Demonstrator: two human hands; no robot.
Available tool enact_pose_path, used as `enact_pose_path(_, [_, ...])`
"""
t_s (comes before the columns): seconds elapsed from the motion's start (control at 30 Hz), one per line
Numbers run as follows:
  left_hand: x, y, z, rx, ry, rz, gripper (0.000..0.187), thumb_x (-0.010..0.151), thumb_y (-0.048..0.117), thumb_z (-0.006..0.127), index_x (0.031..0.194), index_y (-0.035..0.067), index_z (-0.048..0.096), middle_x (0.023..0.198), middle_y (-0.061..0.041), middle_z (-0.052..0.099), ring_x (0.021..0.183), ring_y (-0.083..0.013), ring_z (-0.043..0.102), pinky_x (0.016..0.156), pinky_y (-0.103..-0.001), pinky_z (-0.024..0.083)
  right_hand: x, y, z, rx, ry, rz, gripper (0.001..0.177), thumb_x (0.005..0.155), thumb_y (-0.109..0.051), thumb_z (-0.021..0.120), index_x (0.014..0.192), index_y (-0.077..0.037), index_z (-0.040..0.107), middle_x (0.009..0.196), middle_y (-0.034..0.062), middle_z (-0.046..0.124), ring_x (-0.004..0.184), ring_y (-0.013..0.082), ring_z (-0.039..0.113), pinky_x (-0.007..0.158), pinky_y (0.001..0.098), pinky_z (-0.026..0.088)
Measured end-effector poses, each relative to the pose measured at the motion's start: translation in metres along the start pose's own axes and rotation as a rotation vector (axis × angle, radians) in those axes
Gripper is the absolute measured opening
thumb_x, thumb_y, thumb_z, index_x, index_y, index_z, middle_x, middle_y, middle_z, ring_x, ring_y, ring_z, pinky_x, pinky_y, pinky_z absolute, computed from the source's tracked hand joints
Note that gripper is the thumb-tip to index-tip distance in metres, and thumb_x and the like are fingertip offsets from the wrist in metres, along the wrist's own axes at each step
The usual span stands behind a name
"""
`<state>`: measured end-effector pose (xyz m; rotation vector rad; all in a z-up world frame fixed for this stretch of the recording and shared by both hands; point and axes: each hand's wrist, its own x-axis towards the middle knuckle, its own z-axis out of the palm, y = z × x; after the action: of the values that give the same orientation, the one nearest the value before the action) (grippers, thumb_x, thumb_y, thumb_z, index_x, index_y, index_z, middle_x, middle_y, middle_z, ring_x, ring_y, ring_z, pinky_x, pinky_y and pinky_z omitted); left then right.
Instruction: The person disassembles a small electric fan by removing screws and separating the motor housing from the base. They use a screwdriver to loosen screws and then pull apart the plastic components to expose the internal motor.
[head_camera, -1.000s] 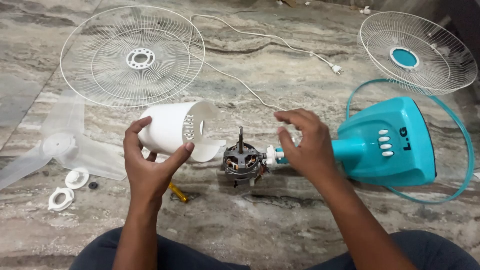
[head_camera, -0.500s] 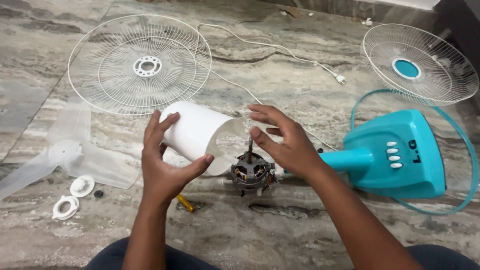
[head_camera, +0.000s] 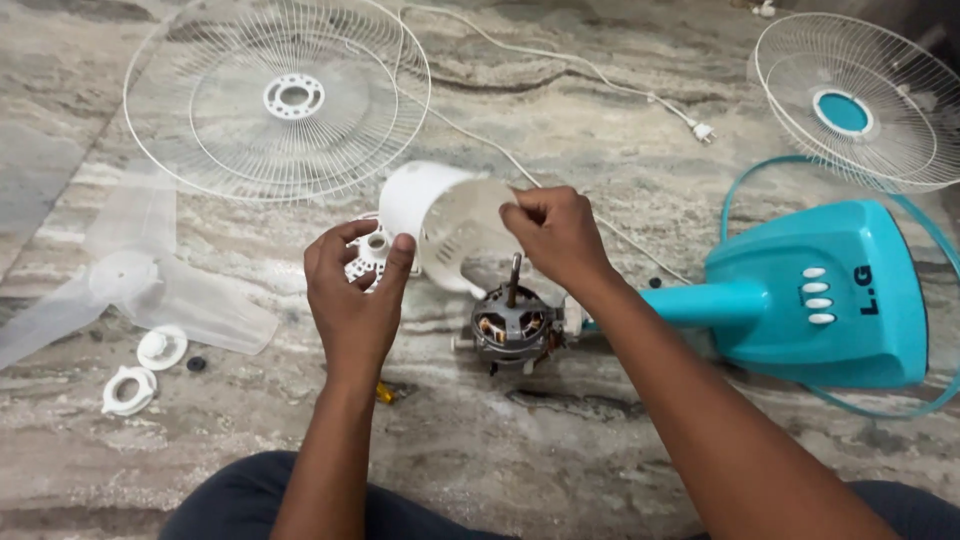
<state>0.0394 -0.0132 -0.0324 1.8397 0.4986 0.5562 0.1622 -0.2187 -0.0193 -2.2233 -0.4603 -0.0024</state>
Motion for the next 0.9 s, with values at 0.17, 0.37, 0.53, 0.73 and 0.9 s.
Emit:
enact_pose_path(0.17, [-0.001,0.002,0.008,-0.089,-0.191,-0.117,0.046,0.092,0.043,0.073,0.123,0.008,0.068,0.111,-0.010,0.077,0.095,-0.0173,0.075,0.080,-0.032,0.061,0.015,0.008,0.020,0.250,0.197,0.282,0.015,0.086,-0.007,0.064,0.095,-0.005,0.075,0.063,0.0007,0.069,0.053,0.0082,0.061,0.052,0.0304,0.048])
enact_pose_path(0.37, [-0.007,-0.003,0.013,-0.030,-0.316,-0.127,0.048,0.089,0.041,0.074,0.123,0.008,0.068,0.100,-0.007,0.078,0.086,-0.0149,0.074,0.073,-0.031,0.059,0.052,0.061,0.053,0.408,0.296,0.327,0.046,0.083,0.005,0.062,0.127,-0.004,0.052,0.109,0.0121,0.069,0.091,0.0175,0.070,0.075,0.0311,0.058])
enact_pose_path(0.53, [-0.008,-0.008,0.017,-0.029,-0.406,-0.134,0.043,0.088,0.040,0.074,0.115,0.007,0.073,0.093,-0.006,0.080,0.079,-0.0133,0.075,0.071,-0.029,0.060,0.059,0.068,0.076,0.267,0.163,0.551,0.051,0.082,0.000,0.070,0.127,-0.007,0.046,0.112,0.0117,0.067,0.100,0.0234,0.070,0.081,0.0357,0.059])
enact_pose_path(0.73, [-0.009,-0.008,0.019,-0.001,-0.419,-0.189,0.043,0.086,0.037,0.076,0.116,0.007,0.073,0.093,-0.006,0.080,0.076,-0.0132,0.074,0.067,-0.030,0.059,0.064,0.075,0.092,0.054,0.087,0.503,0.063,0.076,0.000,0.071,0.134,-0.008,0.048,0.120,0.0157,0.070,0.109,0.0291,0.070,0.092,0.0386,0.055])
enact_pose_path(0.9, [-0.009,-0.009,0.019,0.008,-0.412,-0.196,0.043,0.086,0.037,0.076,0.116,0.007,0.073,0.094,-0.006,0.080,0.075,-0.0132,0.074,0.067,-0.030,0.058,0.069,0.076,0.091,-0.003,0.036,0.477,0.066,0.077,-0.003,0.075,0.137,-0.010,0.050,0.122,0.0137,0.072,0.111,0.0279,0.071,0.092,0.0379,0.055])
